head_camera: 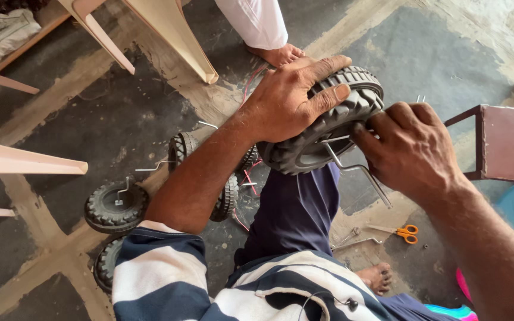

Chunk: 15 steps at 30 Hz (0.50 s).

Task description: The person sits on the floor and assembles small toy wheels by inserting metal axles into the wheel hubs. They use a metal tool to tighten or secure the axle in place, repeating the process for multiple wheels.

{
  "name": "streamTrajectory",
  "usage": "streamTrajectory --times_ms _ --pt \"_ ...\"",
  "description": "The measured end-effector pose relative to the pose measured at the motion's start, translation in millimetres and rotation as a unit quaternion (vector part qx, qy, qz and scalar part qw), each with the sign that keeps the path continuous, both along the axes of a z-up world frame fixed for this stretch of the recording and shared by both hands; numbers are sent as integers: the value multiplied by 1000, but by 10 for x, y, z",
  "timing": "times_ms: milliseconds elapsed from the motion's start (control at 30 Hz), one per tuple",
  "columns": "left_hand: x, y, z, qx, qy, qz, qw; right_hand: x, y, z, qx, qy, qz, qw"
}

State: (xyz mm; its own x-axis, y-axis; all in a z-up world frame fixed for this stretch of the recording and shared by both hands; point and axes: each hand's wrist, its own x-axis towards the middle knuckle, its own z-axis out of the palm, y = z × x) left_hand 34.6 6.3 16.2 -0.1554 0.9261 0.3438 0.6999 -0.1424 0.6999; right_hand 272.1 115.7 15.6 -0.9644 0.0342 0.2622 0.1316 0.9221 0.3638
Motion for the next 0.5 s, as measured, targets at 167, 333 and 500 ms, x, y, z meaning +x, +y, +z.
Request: streamTrajectory --times_ms 167,333,500 --pt "-90 -80 -66 39 -52 -7 998 128 35 -935 -539 86 -149 825" --pt "-32 -133 -117 47 -77 28 996 27 -901 -1765 -829 329 -139 430" --pt "-58 -118 -50 61 -70 14 996 232 -459 -1439 -664 298 -142 671"
